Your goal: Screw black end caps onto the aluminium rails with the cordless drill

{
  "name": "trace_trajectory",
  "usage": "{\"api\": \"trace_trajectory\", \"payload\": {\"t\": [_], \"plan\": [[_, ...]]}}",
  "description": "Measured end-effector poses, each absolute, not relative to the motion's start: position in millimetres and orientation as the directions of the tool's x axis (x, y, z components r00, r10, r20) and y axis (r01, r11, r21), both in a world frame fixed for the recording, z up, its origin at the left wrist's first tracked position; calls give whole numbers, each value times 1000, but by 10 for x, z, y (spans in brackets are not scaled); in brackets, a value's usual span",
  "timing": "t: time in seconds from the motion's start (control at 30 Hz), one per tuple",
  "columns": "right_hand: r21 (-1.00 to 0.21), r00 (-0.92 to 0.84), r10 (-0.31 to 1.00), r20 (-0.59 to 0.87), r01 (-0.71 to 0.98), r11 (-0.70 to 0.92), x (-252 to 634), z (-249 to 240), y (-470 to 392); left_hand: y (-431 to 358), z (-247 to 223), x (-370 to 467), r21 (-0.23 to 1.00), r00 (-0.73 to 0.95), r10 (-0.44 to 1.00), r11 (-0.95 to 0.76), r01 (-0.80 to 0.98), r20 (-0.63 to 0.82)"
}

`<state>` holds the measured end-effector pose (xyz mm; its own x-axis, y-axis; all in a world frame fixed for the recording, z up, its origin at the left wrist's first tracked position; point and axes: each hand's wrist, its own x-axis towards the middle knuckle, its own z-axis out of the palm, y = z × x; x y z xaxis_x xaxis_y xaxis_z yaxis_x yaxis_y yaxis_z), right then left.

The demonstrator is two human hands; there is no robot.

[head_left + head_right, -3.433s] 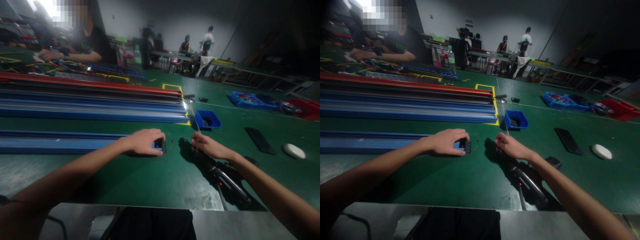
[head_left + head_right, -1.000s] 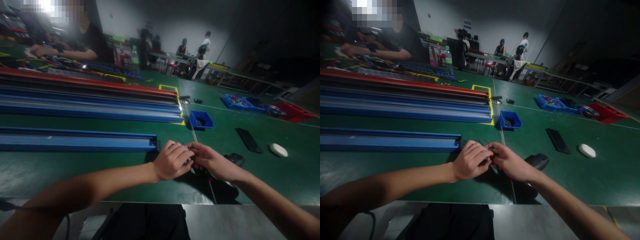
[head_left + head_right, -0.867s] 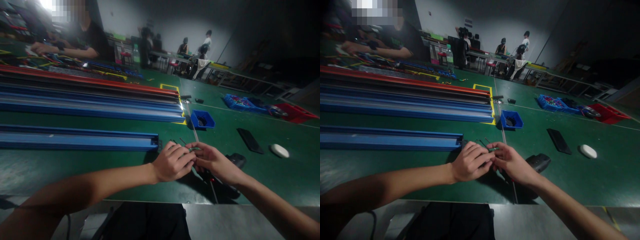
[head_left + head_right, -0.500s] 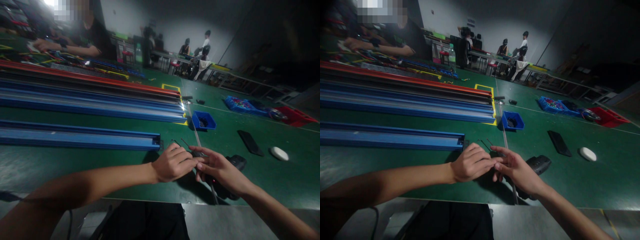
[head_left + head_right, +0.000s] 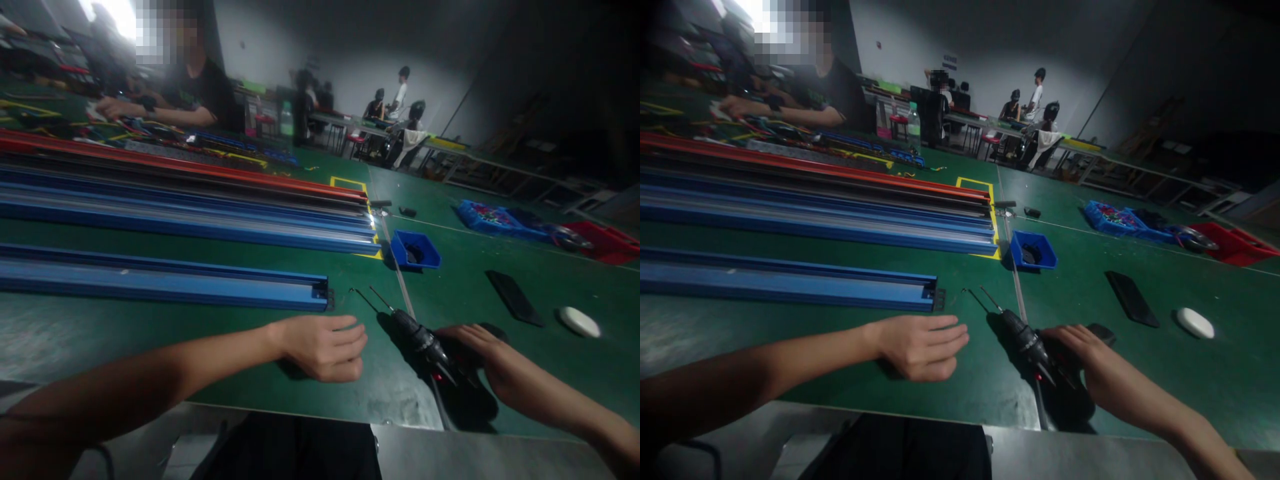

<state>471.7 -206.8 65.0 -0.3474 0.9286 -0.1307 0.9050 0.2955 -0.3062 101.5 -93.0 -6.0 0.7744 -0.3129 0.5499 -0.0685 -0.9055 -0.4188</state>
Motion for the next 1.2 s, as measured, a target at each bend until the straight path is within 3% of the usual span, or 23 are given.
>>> {"api": "trace_trajectory", "payload": {"t": [0.1,0.23,0.63,0.77,1.2], "plan": [[-218,-372,920,-122,915,341,4784,578,-2137,-820,-49,971,-326,835,-151,-945,35,528],[-158,-436,890,-134,896,416,4845,544,-2116,-684,-68,933,-389,877,-23,-902,189,479],[-82,-513,848,-133,858,506,4836,493,-2003,-641,-89,939,-403,869,-39,-896,189,493],[-58,-529,846,-69,848,526,4787,466,-2037,-655,-103,961,-426,861,-48,-882,201,506],[412,-685,716,132,695,589,4809,410,-2181,-663,-89,982,-469,863,-88,-864,182,498]]}}
